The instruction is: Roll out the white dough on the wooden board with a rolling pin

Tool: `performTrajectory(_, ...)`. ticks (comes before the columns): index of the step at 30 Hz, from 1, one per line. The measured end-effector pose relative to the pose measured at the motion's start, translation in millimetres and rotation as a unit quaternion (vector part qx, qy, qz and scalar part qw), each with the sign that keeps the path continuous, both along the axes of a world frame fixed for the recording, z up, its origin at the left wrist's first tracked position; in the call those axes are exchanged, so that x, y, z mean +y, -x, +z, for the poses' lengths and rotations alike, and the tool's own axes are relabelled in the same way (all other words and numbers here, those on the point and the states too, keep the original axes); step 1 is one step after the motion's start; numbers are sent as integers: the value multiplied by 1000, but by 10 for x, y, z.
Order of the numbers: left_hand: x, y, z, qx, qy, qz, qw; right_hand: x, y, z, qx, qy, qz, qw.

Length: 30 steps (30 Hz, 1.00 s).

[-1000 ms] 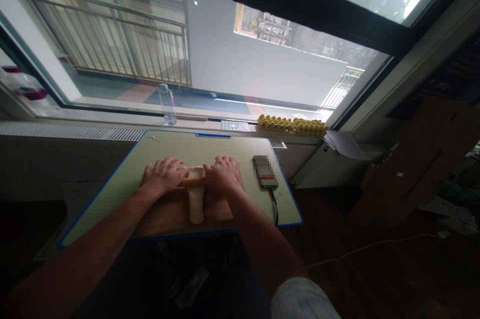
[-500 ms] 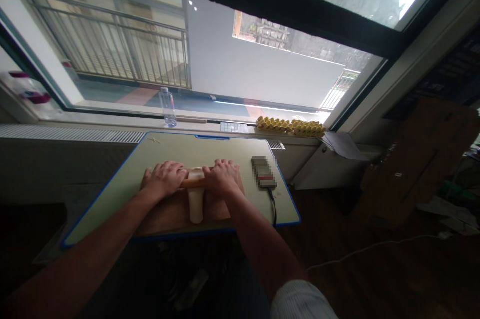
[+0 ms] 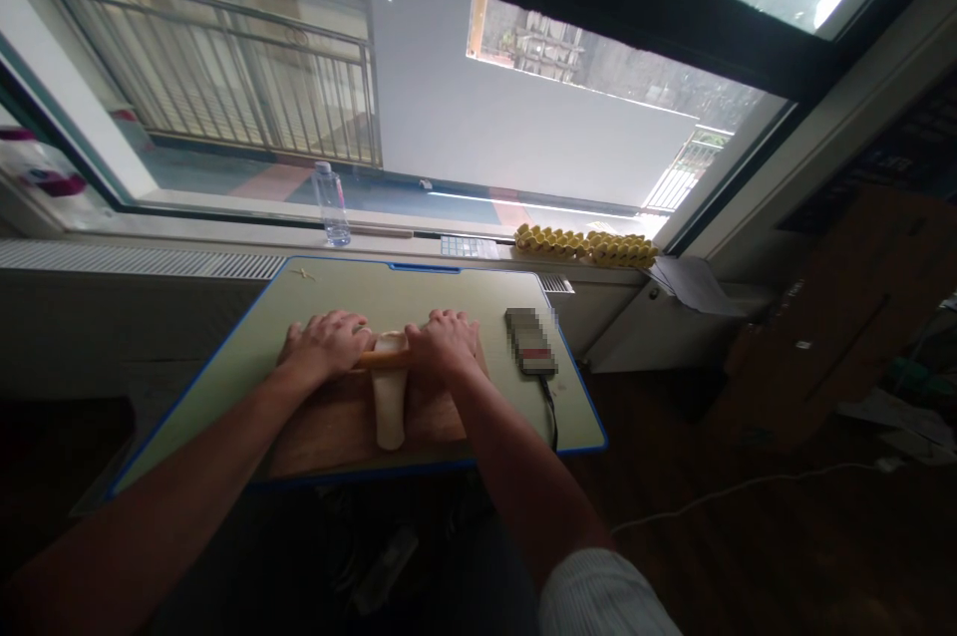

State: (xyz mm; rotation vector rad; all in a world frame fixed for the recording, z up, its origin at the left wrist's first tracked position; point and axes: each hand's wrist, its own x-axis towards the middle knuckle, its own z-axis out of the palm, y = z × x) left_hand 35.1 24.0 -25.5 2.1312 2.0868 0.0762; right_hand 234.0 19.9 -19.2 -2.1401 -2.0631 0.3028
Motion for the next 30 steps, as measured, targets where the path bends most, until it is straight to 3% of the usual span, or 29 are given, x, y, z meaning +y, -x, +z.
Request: performTrajectory(30,87,8,-11,-4,-2,3,1000,109,10,19,4,10,-7,1000)
